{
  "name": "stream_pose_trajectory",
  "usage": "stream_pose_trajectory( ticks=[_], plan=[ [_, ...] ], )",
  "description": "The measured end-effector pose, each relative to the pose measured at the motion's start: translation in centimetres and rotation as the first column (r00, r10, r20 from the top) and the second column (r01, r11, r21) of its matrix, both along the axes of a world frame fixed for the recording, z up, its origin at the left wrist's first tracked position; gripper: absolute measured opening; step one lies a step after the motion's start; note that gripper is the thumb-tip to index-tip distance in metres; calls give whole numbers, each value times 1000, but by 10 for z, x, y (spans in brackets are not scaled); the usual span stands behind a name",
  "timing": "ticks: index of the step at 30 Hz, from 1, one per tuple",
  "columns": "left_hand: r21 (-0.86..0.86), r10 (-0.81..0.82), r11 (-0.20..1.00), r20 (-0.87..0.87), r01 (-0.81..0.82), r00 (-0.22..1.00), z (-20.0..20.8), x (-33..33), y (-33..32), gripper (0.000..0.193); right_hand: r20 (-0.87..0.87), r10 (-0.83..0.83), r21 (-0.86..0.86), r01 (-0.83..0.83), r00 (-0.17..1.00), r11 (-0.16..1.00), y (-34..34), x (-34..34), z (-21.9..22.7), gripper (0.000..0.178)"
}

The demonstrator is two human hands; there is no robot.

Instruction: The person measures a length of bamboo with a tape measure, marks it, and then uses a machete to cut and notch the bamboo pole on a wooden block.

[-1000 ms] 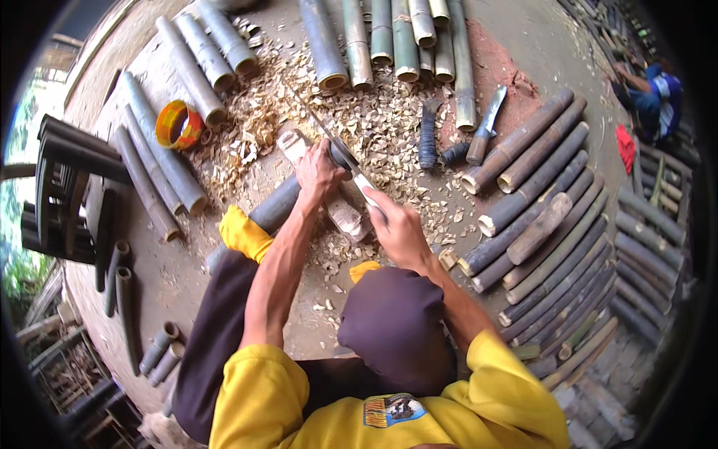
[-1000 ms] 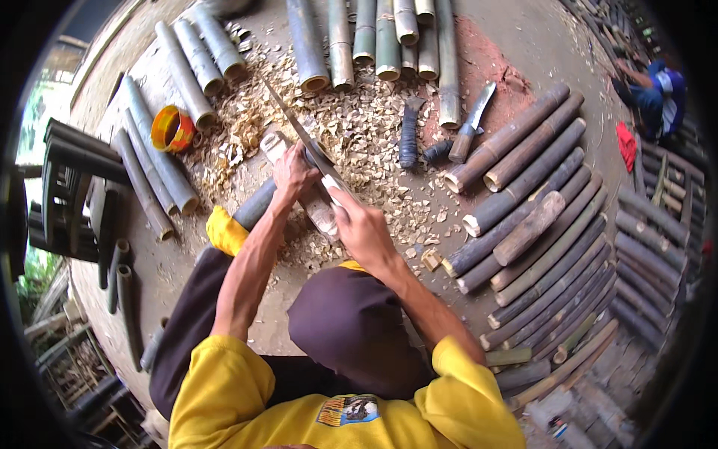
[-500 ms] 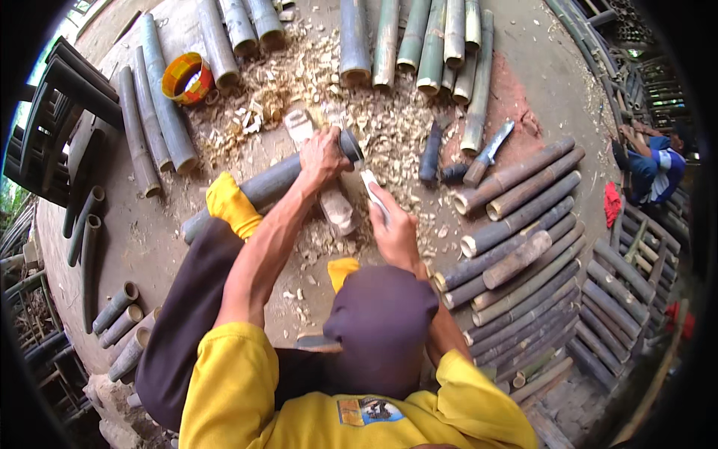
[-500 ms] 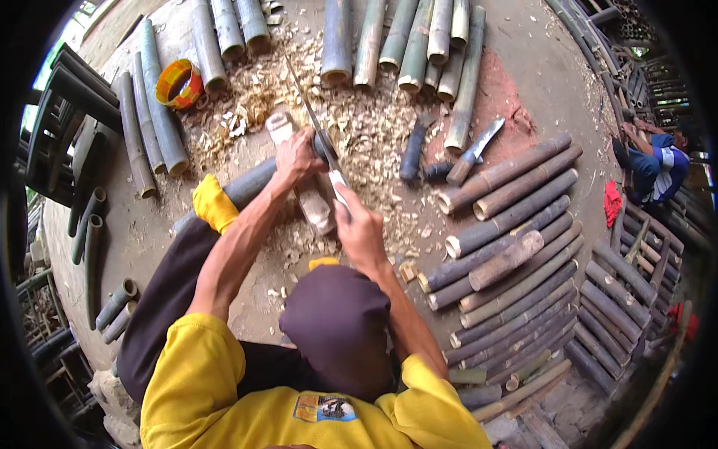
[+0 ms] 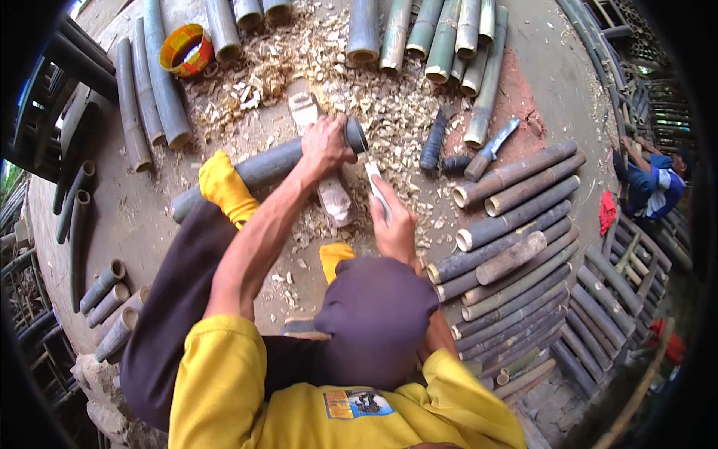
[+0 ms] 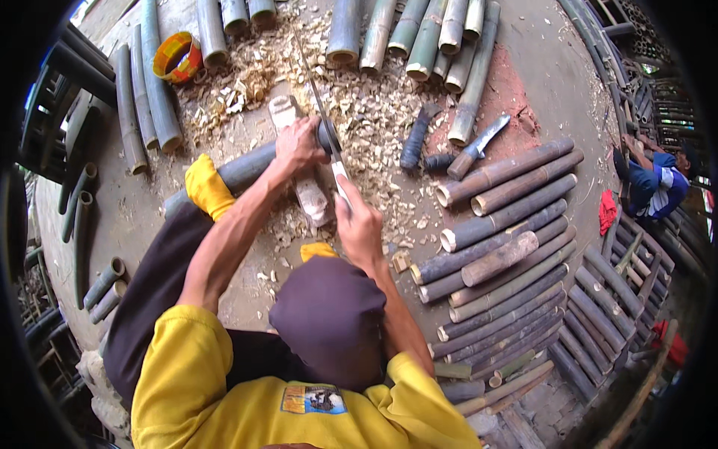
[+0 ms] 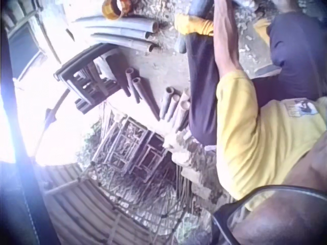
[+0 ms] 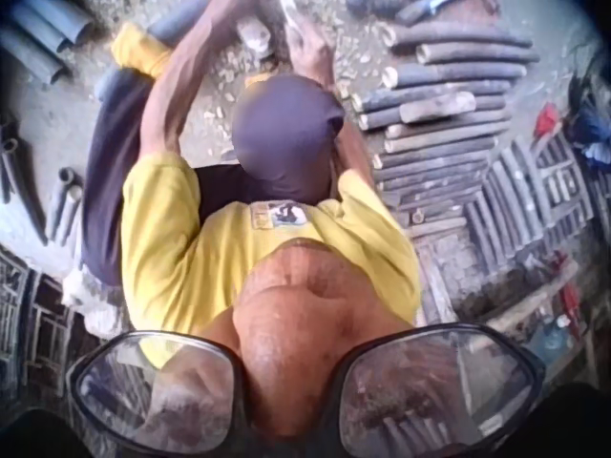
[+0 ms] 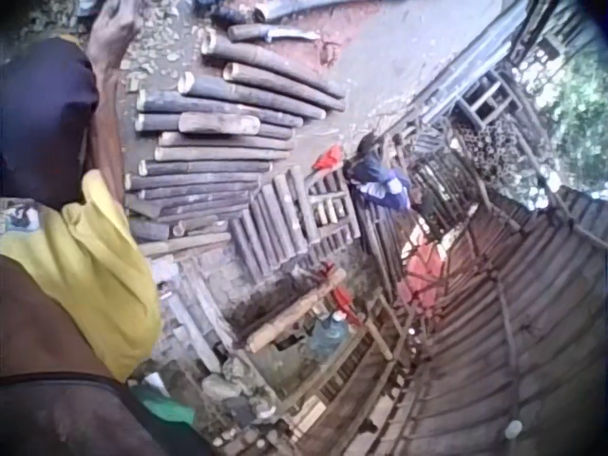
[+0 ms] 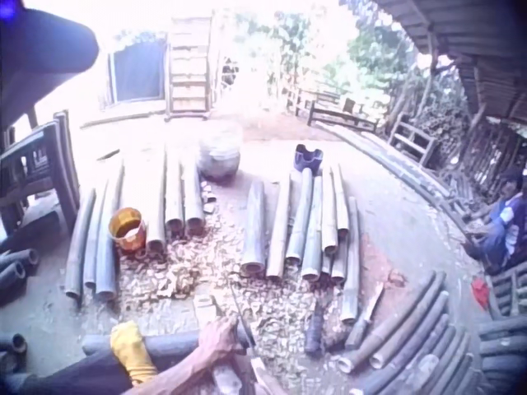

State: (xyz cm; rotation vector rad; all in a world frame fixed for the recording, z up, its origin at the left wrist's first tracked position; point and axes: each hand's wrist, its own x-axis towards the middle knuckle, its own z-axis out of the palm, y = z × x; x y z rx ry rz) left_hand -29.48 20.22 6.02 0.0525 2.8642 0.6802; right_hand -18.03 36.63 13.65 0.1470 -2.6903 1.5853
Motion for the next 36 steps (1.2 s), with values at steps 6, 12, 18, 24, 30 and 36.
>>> stream_pose_trajectory(
  ticks=[6,12,18,24,30,36],
  plan=[
    [-84,-10,996,-15,9,1000,12,-6,3,58,124,58,354,-99,991,930,119,196,46,42],
    [-40,-28,999,-96,24,995,2,-5,13,60,20,19,20,-20,1000,1000,15,-7,0,30],
    [-11,-31,999,24,31,999,3,-9,-9,61,232,62,2,-64,971,998,96,145,8,37],
    [-83,-63,995,14,64,998,10,-7,1,62,149,5,90,-19,989,996,80,112,9,34],
    [-26,7,1000,110,-4,994,13,-10,1,62,161,14,43,-22,987,999,20,14,-10,31],
    [-71,2,997,77,4,997,20,-10,-4,60,202,15,325,-82,979,942,113,195,63,34]
  ],
)
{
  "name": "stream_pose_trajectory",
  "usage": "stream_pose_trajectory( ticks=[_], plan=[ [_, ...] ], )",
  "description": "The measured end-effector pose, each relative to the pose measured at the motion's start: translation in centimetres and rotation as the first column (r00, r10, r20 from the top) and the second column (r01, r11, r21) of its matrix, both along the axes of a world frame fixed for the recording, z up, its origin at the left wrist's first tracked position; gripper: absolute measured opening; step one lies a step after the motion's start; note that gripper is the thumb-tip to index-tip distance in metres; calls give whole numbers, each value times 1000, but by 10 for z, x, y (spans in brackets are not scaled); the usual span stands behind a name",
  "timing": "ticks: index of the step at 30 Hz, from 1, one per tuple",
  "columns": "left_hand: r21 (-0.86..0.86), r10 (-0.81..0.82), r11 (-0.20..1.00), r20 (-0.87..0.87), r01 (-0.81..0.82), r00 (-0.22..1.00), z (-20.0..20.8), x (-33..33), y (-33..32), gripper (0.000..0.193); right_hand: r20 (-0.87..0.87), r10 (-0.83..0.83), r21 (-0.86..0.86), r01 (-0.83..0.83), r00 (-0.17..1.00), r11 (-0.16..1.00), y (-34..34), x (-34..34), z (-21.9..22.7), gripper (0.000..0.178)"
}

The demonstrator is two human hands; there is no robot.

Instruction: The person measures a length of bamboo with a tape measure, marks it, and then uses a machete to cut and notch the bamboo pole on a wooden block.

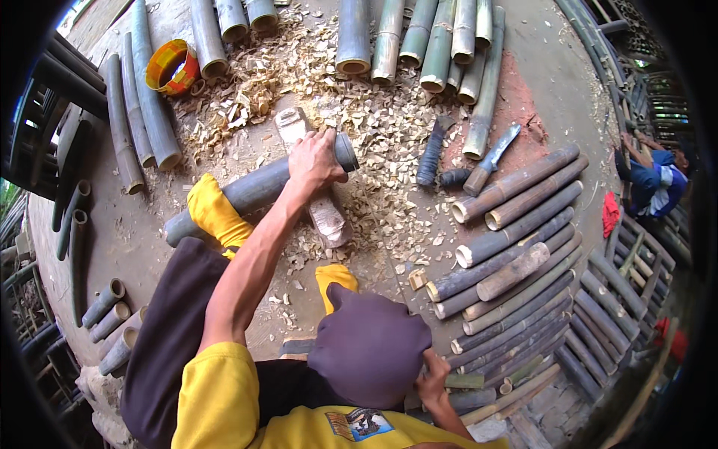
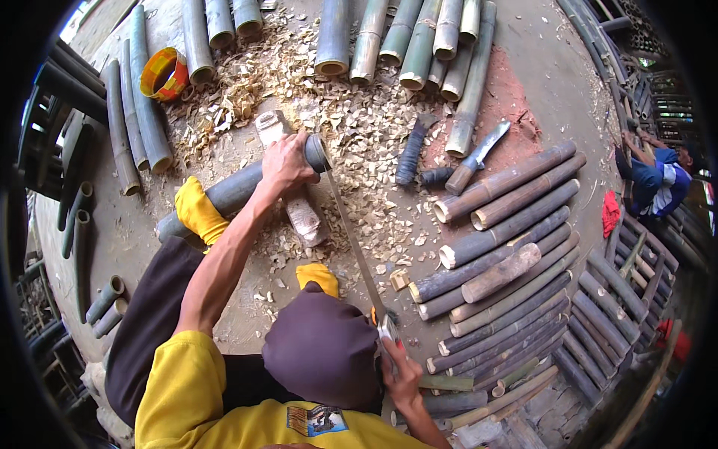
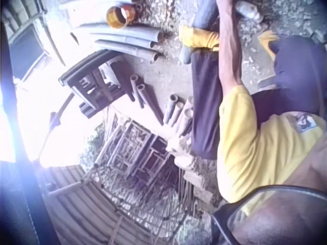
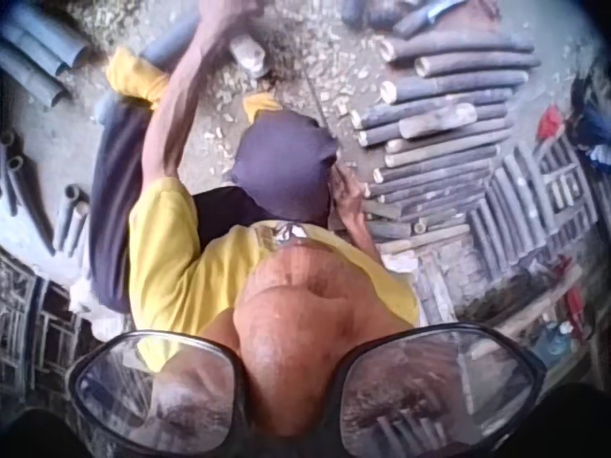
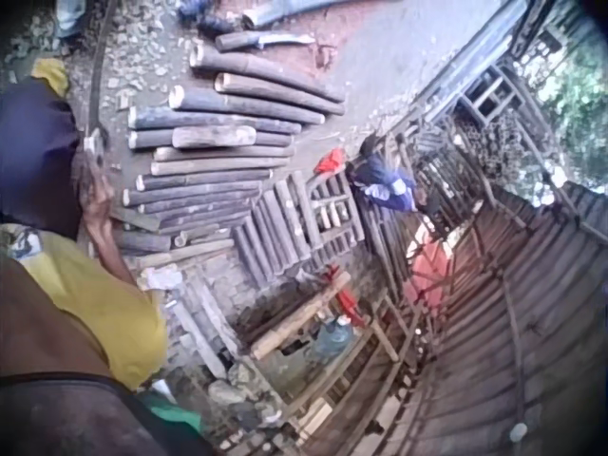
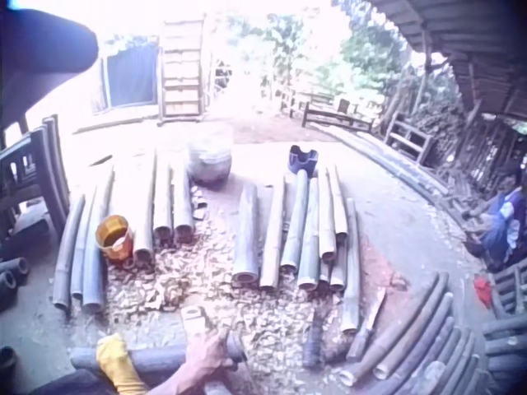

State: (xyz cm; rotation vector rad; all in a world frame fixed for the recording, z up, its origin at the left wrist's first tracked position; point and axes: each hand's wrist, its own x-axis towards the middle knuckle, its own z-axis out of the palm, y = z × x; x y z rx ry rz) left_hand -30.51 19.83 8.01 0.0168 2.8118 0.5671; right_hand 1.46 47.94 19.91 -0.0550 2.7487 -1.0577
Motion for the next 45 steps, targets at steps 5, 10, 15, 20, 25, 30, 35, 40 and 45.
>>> stream_pose_trajectory(
  ticks=[5,10,15,20,25,30,35,40,45],
  plan=[
    [22,-28,999,-113,30,993,-7,1,10,61,-132,-22,-299,-18,991,954,-85,-187,-73,32],
    [62,-42,997,-68,46,997,-27,-6,-20,66,-113,-44,-328,5,993,945,-76,-136,-70,30],
    [-38,-7,999,0,7,1000,1,-6,-3,64,-65,-21,-129,12,998,992,6,-22,-32,27],
    [-11,-84,996,-94,84,992,-23,-14,19,67,-80,-65,-358,32,995,933,-70,-188,-74,29],
    [25,-12,1000,3,12,1000,-29,-14,-14,65,-204,-64,-310,-2,977,951,-61,-131,-79,28],
    [36,-10,999,65,8,998,-9,-16,-3,66,-26,-38,-144,34,999,989,6,-30,-29,26],
    [69,-92,993,-23,93,996,-21,-13,10,64,193,5,-292,53,981,955,-71,-202,-73,32],
    [96,-7,995,89,-2,996,-4,-15,-4,62,-141,-49,-303,5,989,953,-55,-134,-72,30],
    [17,-31,999,48,30,998,-3,-20,-12,66,-58,-55,-168,45,997,985,3,-37,-35,26]
  ],
)
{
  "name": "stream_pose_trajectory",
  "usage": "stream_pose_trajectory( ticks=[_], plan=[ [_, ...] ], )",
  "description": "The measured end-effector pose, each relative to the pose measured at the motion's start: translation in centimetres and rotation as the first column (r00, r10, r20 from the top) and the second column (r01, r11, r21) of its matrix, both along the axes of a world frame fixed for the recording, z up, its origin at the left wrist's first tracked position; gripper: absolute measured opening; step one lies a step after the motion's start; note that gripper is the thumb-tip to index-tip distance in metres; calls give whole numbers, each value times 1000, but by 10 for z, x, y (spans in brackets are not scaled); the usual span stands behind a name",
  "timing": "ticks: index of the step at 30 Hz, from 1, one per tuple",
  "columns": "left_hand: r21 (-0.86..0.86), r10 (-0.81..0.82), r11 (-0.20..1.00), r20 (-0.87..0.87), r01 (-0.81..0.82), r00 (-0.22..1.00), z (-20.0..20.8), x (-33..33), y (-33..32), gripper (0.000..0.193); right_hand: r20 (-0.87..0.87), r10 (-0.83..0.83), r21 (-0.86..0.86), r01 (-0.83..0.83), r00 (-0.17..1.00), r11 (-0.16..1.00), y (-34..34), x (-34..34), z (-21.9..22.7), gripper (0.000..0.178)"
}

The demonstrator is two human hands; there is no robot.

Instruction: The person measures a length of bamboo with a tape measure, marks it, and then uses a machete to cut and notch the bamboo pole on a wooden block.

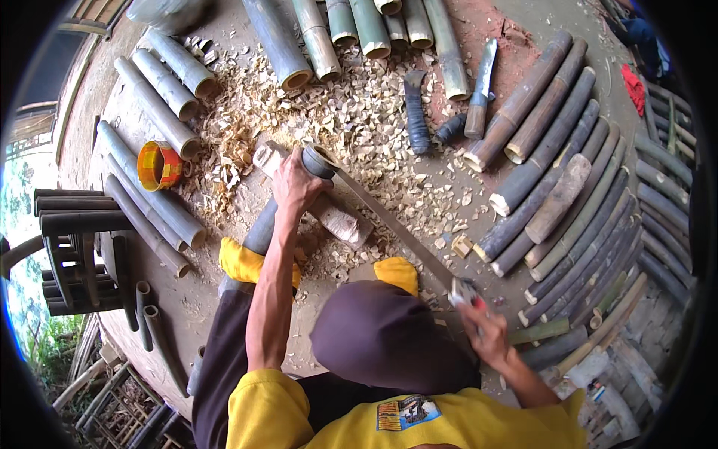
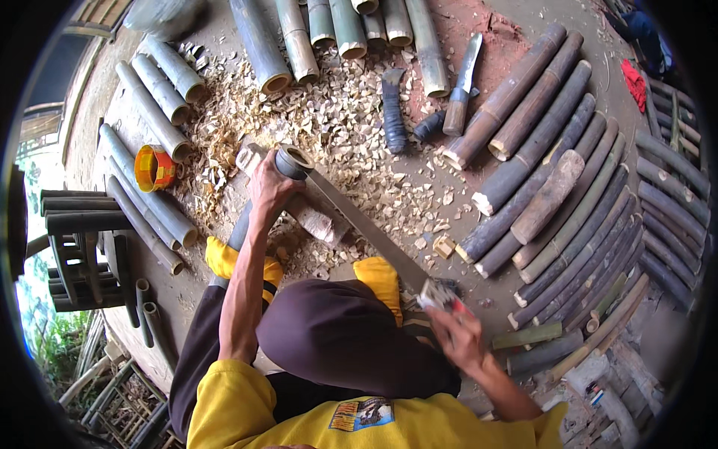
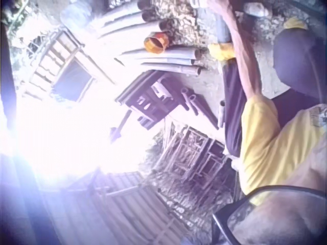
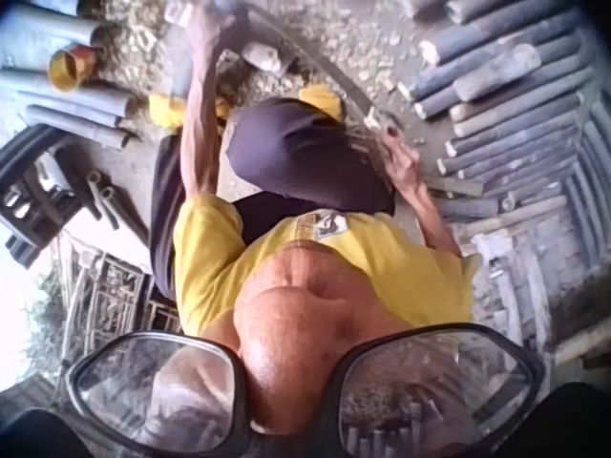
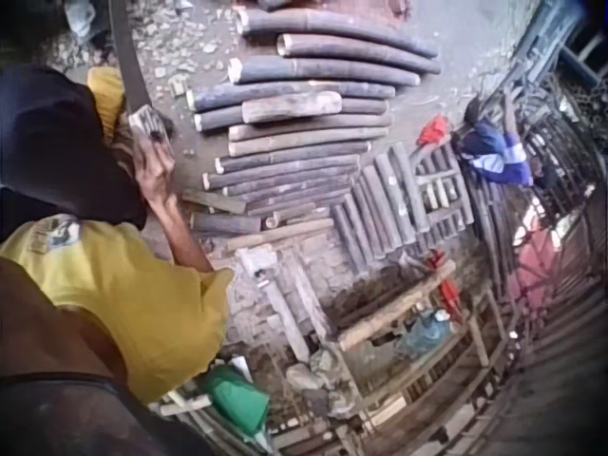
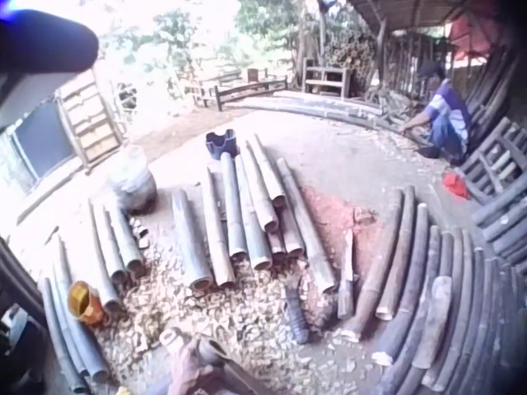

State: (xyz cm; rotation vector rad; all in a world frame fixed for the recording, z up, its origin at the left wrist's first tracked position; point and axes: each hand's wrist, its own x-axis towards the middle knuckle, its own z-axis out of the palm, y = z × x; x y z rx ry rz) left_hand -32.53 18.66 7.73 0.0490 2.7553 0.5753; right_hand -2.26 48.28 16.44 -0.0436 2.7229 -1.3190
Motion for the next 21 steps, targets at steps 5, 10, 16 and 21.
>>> stream_pose_trajectory(
  ticks=[5,10,16,21],
  plan=[
    [35,12,999,-41,-11,999,-7,2,26,60,75,61,-125,-51,995,991,-78,-174,-57,28],
    [41,4,999,-22,-3,1000,-15,4,3,60,-110,-6,-153,-11,994,988,-67,-112,-45,26],
    [15,17,1000,-24,-17,1000,2,5,-1,63,6,28,6,-28,1000,1000,0,6,-6,28],
    [118,5,993,-17,-3,1000,-10,4,17,61,-103,1,-204,-22,995,979,-82,-172,-69,28]
  ],
)
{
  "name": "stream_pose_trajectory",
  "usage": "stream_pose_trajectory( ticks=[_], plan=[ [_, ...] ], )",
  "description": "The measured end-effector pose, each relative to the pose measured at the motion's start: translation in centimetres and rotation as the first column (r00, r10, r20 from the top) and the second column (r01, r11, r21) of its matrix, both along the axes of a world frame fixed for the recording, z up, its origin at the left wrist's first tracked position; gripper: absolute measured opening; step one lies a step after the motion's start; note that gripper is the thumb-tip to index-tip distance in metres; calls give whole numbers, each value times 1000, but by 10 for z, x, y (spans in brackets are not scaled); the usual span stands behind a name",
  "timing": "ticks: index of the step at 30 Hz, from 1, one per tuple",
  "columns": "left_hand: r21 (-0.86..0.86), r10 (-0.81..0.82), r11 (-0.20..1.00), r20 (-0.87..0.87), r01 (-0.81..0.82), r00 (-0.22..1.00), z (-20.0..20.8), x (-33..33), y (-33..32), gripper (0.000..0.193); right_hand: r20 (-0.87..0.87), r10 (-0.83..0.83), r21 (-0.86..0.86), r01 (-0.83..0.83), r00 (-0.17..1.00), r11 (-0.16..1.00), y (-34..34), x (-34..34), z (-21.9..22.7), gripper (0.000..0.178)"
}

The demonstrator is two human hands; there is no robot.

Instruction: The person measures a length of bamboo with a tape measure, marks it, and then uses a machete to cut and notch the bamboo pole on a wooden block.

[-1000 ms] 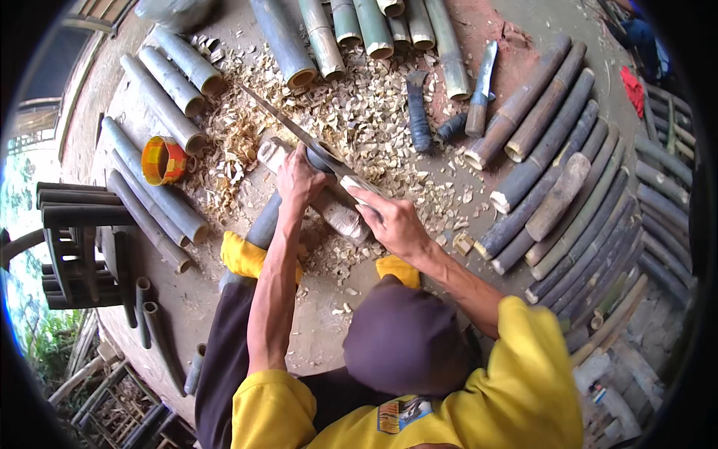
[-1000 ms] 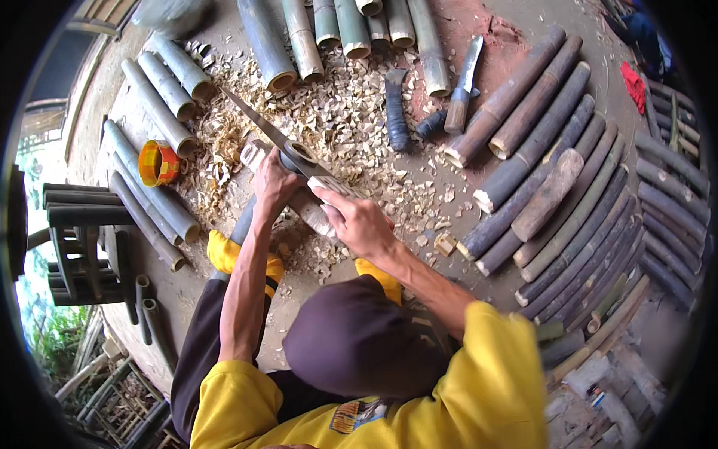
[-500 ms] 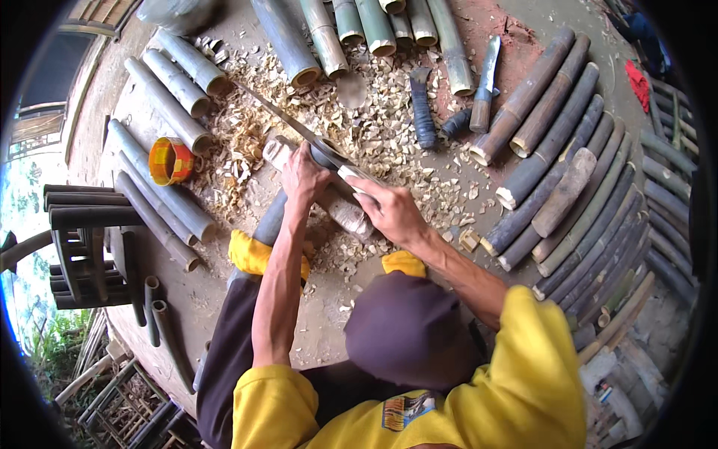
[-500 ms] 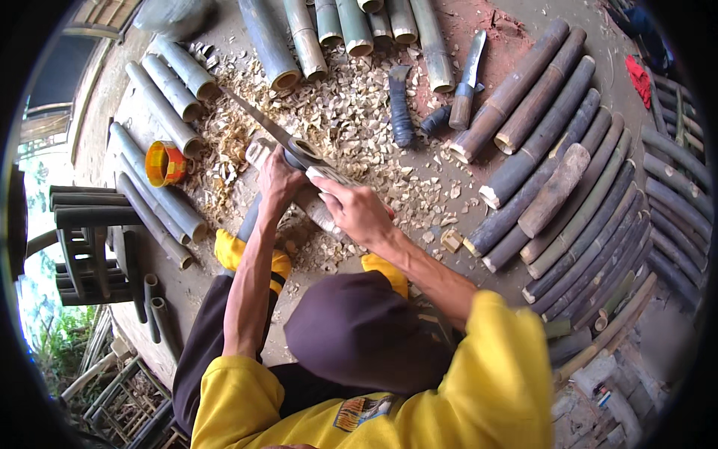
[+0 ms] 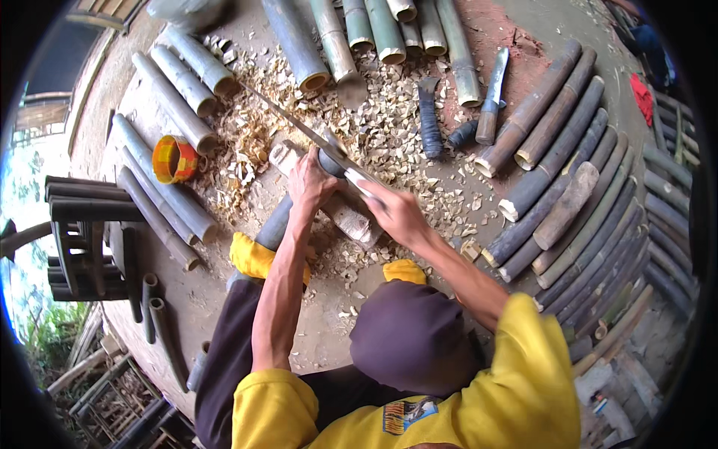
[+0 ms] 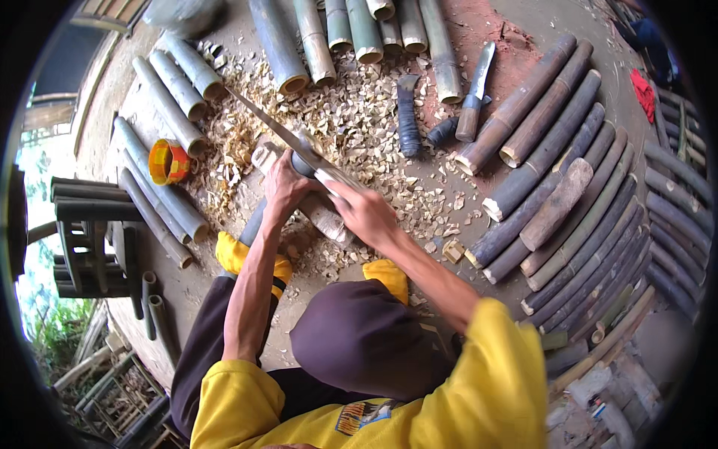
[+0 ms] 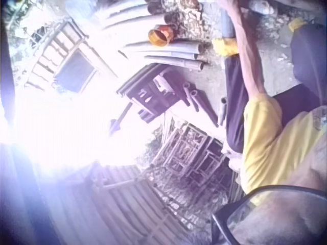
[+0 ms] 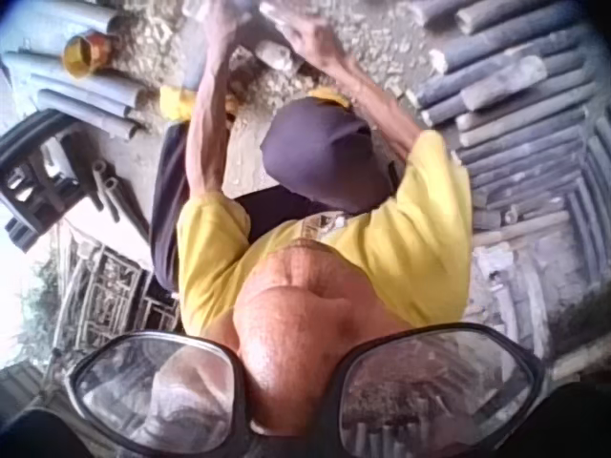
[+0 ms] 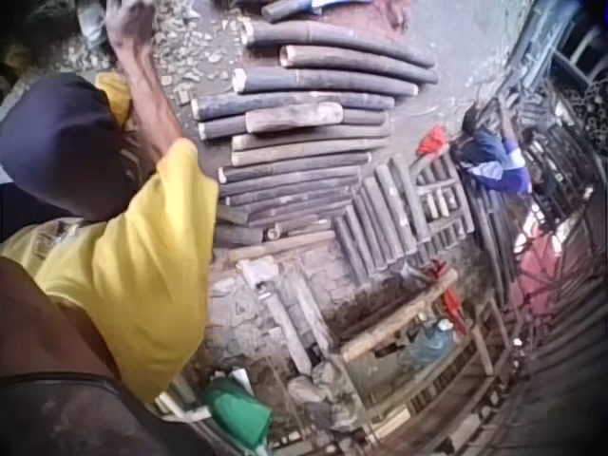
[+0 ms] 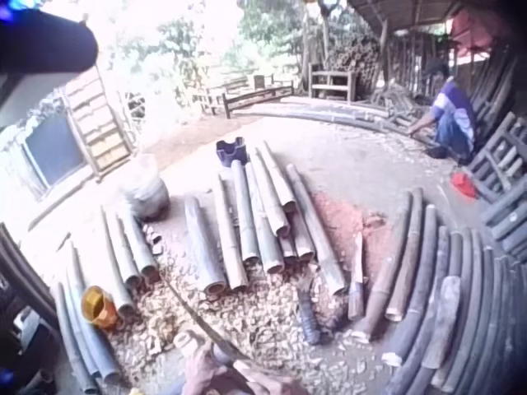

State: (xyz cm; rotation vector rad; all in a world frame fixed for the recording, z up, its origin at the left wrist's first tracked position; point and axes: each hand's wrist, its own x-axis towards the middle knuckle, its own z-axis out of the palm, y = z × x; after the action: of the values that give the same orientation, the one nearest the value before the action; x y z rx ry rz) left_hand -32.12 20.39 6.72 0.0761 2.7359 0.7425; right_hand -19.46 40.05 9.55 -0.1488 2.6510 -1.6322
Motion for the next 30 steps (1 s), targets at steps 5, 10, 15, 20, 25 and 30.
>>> stream_pose_trajectory(
  ticks=[5,10,15,20,25,30],
  plan=[
    [-142,53,988,-4,-53,999,19,5,-4,64,-61,-72,-101,66,996,993,32,61,32,32],
    [-96,28,995,-75,-36,997,12,12,-10,63,-320,-253,311,354,913,882,121,136,78,35],
    [-212,-152,965,21,153,988,23,17,-40,85,-506,-445,517,673,739,529,233,148,49,34],
    [-406,-205,806,491,431,847,109,4,-138,77,-522,-445,689,667,728,283,322,154,3,39],
    [-525,-227,740,394,420,891,189,43,-197,51,-442,-566,836,549,696,23,273,130,-3,50],
    [-319,-119,910,410,264,904,129,83,-224,86,-323,-259,279,353,910,893,91,14,3,43]
  ],
)
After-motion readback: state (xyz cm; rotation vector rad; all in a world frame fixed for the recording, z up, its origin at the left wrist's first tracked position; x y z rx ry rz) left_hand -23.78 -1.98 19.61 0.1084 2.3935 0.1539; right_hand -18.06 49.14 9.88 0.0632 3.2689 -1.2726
